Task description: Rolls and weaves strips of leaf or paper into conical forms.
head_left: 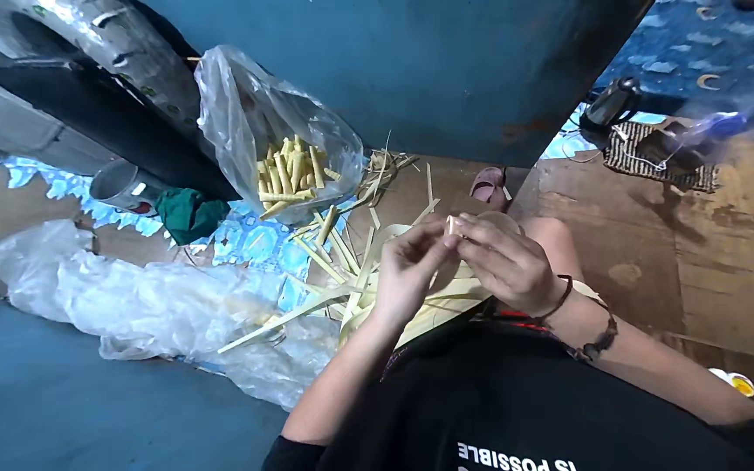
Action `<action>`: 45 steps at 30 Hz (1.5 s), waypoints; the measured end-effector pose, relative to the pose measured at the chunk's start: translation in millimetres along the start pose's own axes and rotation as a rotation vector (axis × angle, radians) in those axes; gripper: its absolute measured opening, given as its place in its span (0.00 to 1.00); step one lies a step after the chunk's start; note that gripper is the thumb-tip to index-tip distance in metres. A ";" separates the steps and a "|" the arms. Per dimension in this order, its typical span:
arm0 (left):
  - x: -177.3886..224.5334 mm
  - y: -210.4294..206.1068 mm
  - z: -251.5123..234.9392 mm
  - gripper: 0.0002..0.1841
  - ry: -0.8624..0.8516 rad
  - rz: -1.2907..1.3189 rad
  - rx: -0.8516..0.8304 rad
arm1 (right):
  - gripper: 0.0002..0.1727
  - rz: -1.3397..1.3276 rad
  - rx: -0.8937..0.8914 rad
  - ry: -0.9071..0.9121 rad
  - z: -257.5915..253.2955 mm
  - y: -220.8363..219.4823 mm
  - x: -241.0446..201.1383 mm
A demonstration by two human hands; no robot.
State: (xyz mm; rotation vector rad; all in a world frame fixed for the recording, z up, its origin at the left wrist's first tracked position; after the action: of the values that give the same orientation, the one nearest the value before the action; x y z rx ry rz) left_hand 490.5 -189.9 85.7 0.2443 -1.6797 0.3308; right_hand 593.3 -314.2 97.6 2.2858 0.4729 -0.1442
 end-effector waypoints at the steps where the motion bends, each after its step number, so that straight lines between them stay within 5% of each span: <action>1: 4.1 -1.4 2.0 0.13 -0.021 0.016 -0.054 | 0.09 -0.070 0.012 -0.026 -0.6 3.1 2.8; 5: 6.2 1.9 -0.2 0.09 -0.128 -0.198 -0.027 | 0.12 -0.193 0.079 -0.282 -12.4 13.5 11.0; 7: -0.2 3.4 0.5 0.05 -0.151 -0.224 0.120 | 0.10 -0.077 0.132 -0.210 -10.0 12.4 0.7; 10: 1.6 -5.9 9.0 0.07 -0.079 0.172 0.144 | 0.07 -0.052 0.167 0.018 1.8 8.4 -14.8; 14: -2.8 -25.5 13.2 0.06 0.153 0.698 -0.163 | 0.11 -0.149 0.130 0.084 6.7 9.3 -24.9; 17: -8.3 -25.2 7.2 0.01 0.121 0.526 -0.194 | 0.08 -0.304 0.215 -0.040 -0.2 17.0 -18.7; 20: -0.6 -17.5 5.3 0.10 -0.111 0.114 -0.159 | 0.12 -0.441 0.214 -0.276 -3.7 26.8 -9.6; 24: 21.4 -15.6 11.0 0.09 -0.322 -0.297 -0.125 | 0.08 -1.076 0.115 -0.728 -2.5 16.6 18.4; 28: 15.5 -9.2 5.2 0.08 -0.166 -0.403 -0.139 | 0.15 -1.393 -0.146 -0.872 12.2 -5.5 14.4; 31: 10.6 -5.1 2.5 0.13 -0.052 -0.415 -0.277 | 0.12 -1.280 -0.186 -0.825 21.1 -0.4 22.2; 35: 10.0 -5.6 -0.3 0.09 -0.111 -0.352 -0.322 | 0.08 -1.318 -0.104 -0.990 20.6 1.5 26.3; 39: 8.7 -6.4 -1.1 0.06 -0.168 -0.486 -0.248 | 0.12 -1.275 -0.273 -0.854 23.1 -8.6 17.5; 42: 1.2 -6.0 -0.1 0.09 -0.144 -0.537 -0.140 | 0.14 -0.890 -0.294 -0.750 22.2 0.2 17.8; 45: -5.3 -1.5 -2.2 0.17 -0.138 -0.214 -0.019 | 0.12 -0.789 -0.211 -0.776 22.2 3.0 15.6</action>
State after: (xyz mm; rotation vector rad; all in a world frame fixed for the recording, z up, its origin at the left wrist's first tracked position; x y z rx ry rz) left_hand 493.8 -190.6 80.8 0.4374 -1.7731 0.1395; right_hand 609.8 -327.6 80.5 1.5477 0.8727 -1.2426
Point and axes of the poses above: each hand's wrist, its own z-axis away from the middle knuckle, its own y-axis out of the back of the hand, x = y × z, the point moved 5 cm from there along -z, towards the middle knuckle, and after that the axes turned 13 degrees about -x, right-handed, at the moved point
